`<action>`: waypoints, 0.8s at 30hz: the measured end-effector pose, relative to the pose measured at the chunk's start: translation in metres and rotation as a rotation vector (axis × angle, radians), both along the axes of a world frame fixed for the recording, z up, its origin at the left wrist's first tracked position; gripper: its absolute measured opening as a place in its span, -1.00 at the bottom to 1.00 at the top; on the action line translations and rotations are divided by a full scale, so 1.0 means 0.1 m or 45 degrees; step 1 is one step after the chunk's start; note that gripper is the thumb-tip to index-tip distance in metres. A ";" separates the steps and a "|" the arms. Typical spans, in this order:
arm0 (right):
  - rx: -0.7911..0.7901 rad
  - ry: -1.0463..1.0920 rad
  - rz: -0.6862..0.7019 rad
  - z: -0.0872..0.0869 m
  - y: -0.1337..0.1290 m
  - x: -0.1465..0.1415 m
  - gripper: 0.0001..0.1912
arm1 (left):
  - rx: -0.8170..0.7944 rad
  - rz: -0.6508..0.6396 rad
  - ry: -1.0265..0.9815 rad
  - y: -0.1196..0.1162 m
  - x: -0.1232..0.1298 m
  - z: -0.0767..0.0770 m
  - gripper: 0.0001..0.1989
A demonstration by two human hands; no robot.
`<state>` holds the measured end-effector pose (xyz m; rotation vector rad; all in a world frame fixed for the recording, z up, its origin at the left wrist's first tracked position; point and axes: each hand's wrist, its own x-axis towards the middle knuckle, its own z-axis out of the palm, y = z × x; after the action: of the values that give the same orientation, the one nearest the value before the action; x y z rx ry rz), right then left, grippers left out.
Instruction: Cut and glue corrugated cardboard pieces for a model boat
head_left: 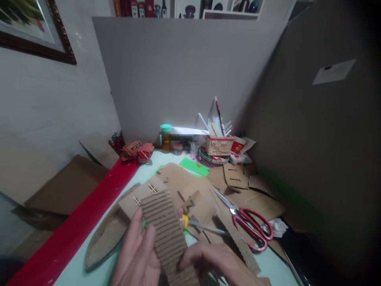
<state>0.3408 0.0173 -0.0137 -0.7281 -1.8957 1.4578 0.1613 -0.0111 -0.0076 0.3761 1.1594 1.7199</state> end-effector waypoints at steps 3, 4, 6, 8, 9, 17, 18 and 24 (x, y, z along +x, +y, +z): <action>-0.176 0.046 -0.131 0.10 -0.06 -0.04 -0.58 | 0.052 -0.019 0.011 -0.02 0.00 -0.04 -0.42; -0.194 0.019 -0.199 0.17 -0.09 -0.06 -0.63 | 0.060 -0.018 -0.008 -0.02 0.00 -0.04 -0.41; -0.144 -0.068 -0.318 0.28 -0.15 -0.10 -0.70 | 0.058 0.006 -0.071 -0.01 -0.01 -0.03 -0.38; -0.040 -0.152 -0.369 0.32 -0.17 -0.14 -0.73 | 0.062 -0.010 -0.138 0.00 -0.02 -0.05 -0.36; 0.014 -0.165 -0.358 0.31 -0.17 -0.17 -0.74 | 0.067 -0.036 -0.162 0.00 -0.02 -0.08 -0.37; 0.241 -0.132 -0.380 0.17 -0.14 -0.18 -0.67 | 0.128 -0.193 -0.123 0.01 0.02 -0.03 -0.40; 0.232 -0.179 -0.395 0.20 -0.15 -0.15 -0.67 | 0.090 -0.206 -0.094 0.01 0.04 0.04 -0.43; 0.283 -0.259 -0.354 0.31 -0.21 -0.02 -0.60 | -0.010 -0.094 0.191 -0.03 0.04 0.21 -0.49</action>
<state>0.3385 -0.0033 0.0175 -1.0161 -1.9738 1.0158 0.1658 -0.0140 0.0134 0.5443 1.2443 1.6450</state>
